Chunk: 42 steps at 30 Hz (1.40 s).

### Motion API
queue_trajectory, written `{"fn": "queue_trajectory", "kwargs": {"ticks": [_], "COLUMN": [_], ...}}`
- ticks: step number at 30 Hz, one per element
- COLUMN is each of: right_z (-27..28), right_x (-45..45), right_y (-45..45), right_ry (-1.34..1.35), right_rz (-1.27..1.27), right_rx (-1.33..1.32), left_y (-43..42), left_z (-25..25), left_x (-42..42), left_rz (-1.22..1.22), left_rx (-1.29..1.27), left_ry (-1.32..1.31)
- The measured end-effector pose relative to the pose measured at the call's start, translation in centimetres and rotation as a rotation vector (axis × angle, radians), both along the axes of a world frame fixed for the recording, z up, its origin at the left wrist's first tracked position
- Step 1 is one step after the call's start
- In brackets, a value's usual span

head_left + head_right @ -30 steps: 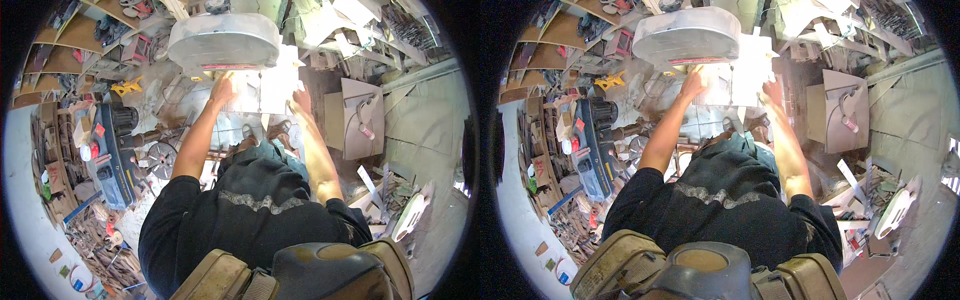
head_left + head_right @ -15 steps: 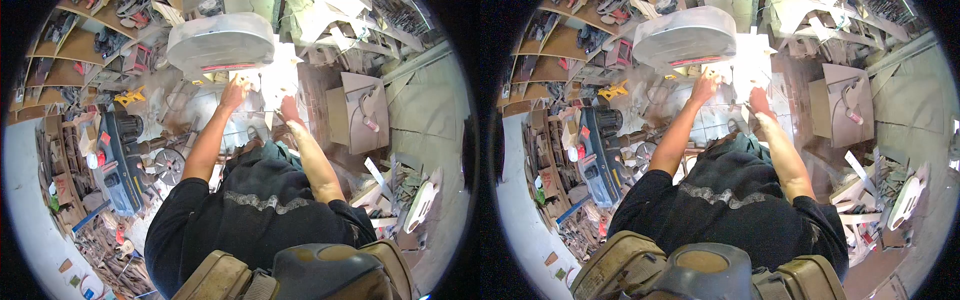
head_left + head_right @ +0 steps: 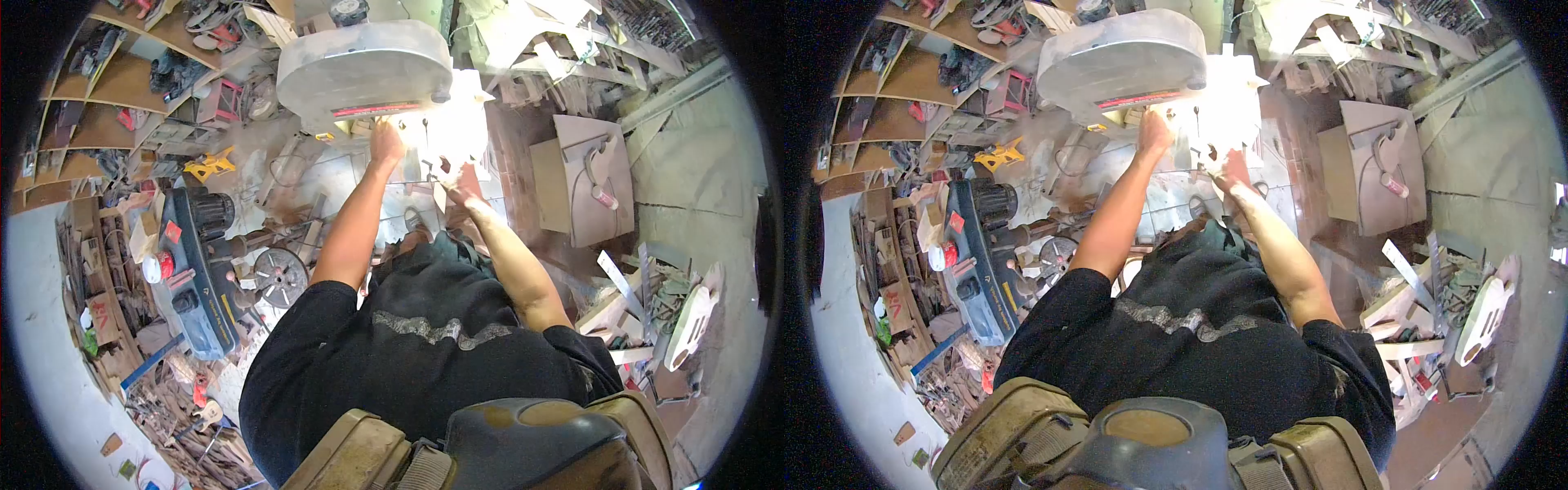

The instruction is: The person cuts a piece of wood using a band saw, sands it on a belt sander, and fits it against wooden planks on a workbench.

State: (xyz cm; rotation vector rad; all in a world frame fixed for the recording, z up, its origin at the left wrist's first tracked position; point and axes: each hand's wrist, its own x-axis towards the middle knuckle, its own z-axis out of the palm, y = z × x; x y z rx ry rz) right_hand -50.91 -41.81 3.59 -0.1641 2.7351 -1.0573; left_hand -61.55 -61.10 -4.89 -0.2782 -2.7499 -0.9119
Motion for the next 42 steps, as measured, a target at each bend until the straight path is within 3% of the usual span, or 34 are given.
{"fn": "queue_trajectory", "kwargs": {"ticks": [1,3,4,6,10,13,15,19,21,25,26,31,33,36,42], "right_z": [1.9,0.6,0.5,0.5,-0.1,1.8,1.3,3.1,4.1,4.3,4.3,6.9,7.1,8.6,10.2], "right_x": [0.8,2.1,3.1,4.6,6.3,6.7,7.5,8.6,8.9,10.1,10.6,14.2,16.3,19.5,27.6], "right_y": [0.1,1.4,2.6,4.1,5.1,4.9,5.1,5.0,5.6,7.3,7.9,10.3,11.5,12.8,17.2], "right_ry": [-0.017,-0.28,-0.316,-0.42,-0.442,-0.526,-0.485,-0.499,-0.52,-0.513,-0.492,-0.332,-0.266,-0.168,-0.02], "right_rz": [-0.195,-0.431,-0.41,-0.47,-0.475,-0.644,-0.698,-0.95,-0.929,-0.965,-0.956,-0.981,-0.994,-0.958,-0.821], "right_rx": [-0.289,-0.835,-1.037,-1.175,-1.388,-1.365,-1.46,-1.505,-1.492,-1.567,-1.61,-1.761,-1.815,-1.815,-1.96], "left_y": [0.0,-0.5,-0.9,-0.6,-0.2,-3.1,-5.7,-8.4,-7.7,-6.4,-6.3,-5.7,-5.4,-9.0,-12.7], "left_z": [0.6,2.0,2.7,3.1,5.5,2.3,0.2,-1.8,-1.6,-0.1,-0.6,0.7,1.0,-4.2,-8.6], "left_x": [0.5,2.3,3.9,7.1,10.8,11.9,11.0,8.0,6.3,5.0,4.3,3.8,3.2,1.3,4.7], "left_rz": [0.018,0.03,0.017,0.036,-0.014,0.361,0.769,0.592,0.505,0.772,0.835,0.738,0.838,0.722,0.853], "left_rx": [0.049,0.104,0.107,0.061,0.031,0.385,0.411,0.802,1.041,1.27,1.436,1.274,1.294,1.21,0.89], "left_ry": [0.008,-0.094,-0.211,-0.32,-0.166,-0.171,-0.052,-0.122,-0.174,-0.258,-0.159,-0.268,-0.342,-0.525,-0.496]}}
